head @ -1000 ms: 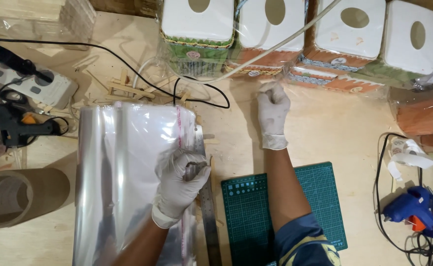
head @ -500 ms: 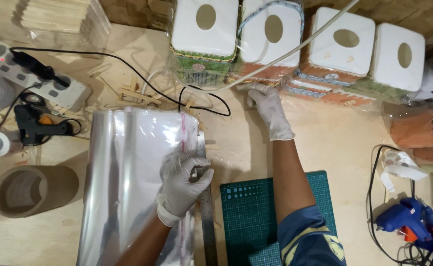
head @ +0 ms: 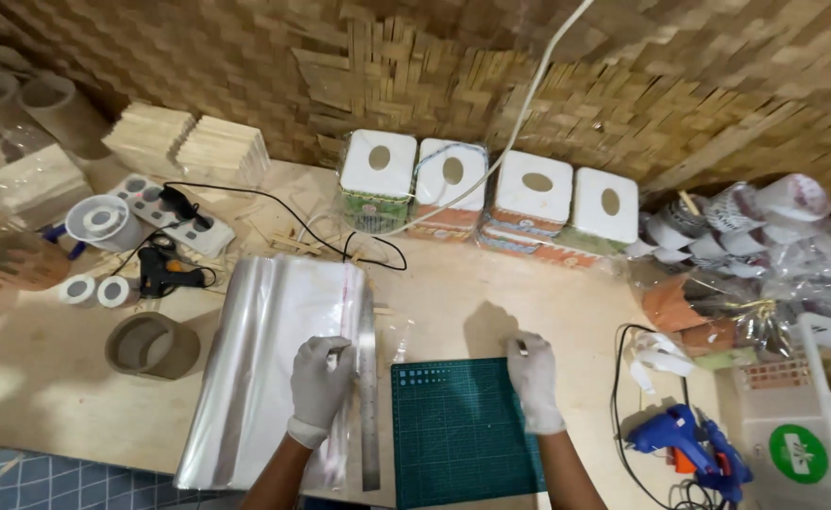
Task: The person packages small handcrafted items into plastic bags. They wrap items in plastic, use a ruler to measure material, apply labels to finished packages, and place them into a storage basket.
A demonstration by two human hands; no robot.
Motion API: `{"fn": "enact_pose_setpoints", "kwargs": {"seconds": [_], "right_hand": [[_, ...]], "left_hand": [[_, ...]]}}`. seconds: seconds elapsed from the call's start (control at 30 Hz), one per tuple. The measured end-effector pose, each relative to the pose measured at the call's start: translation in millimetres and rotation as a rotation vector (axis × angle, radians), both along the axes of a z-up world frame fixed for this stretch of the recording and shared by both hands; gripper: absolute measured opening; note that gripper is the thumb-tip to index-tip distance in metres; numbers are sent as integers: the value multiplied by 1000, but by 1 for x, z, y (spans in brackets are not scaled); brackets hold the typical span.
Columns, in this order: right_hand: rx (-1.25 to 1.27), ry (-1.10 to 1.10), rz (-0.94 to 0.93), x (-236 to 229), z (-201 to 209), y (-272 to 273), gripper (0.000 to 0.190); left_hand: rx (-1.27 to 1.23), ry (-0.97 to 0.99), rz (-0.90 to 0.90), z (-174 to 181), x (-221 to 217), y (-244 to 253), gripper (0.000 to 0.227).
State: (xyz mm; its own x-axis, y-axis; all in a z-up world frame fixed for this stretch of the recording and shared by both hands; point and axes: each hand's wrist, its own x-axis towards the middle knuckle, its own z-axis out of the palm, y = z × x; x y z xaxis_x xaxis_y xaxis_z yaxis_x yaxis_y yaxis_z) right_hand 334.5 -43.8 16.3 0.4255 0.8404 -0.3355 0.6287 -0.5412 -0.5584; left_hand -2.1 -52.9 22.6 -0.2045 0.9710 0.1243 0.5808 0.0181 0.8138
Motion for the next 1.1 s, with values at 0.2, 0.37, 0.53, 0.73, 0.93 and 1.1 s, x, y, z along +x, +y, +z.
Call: {"fn": "enact_pose_setpoints", "kwargs": {"seconds": [0.2, 0.37, 0.53, 0.73, 0.93, 1.1], "right_hand": [[608, -490, 190, 58, -36, -119, 48], [158, -435, 669, 66, -34, -162, 73], [273, -352, 647, 62, -2, -164, 66], [607, -331, 418, 81, -1, -172, 28], [662, -433, 88, 121, -10, -191, 17], [807, -321, -97, 162, 17, -190, 15]], "left_hand": [[-28, 237, 63, 6, 22, -49, 22], [-60, 549, -45, -39, 74, -65, 52], [-97, 654, -334, -23, 144, -85, 61], [115, 849, -489, -35, 175, -85, 78], [158, 1064, -493, -41, 179, -62, 87], [95, 1138, -528, -58, 187, -50, 85]]}}
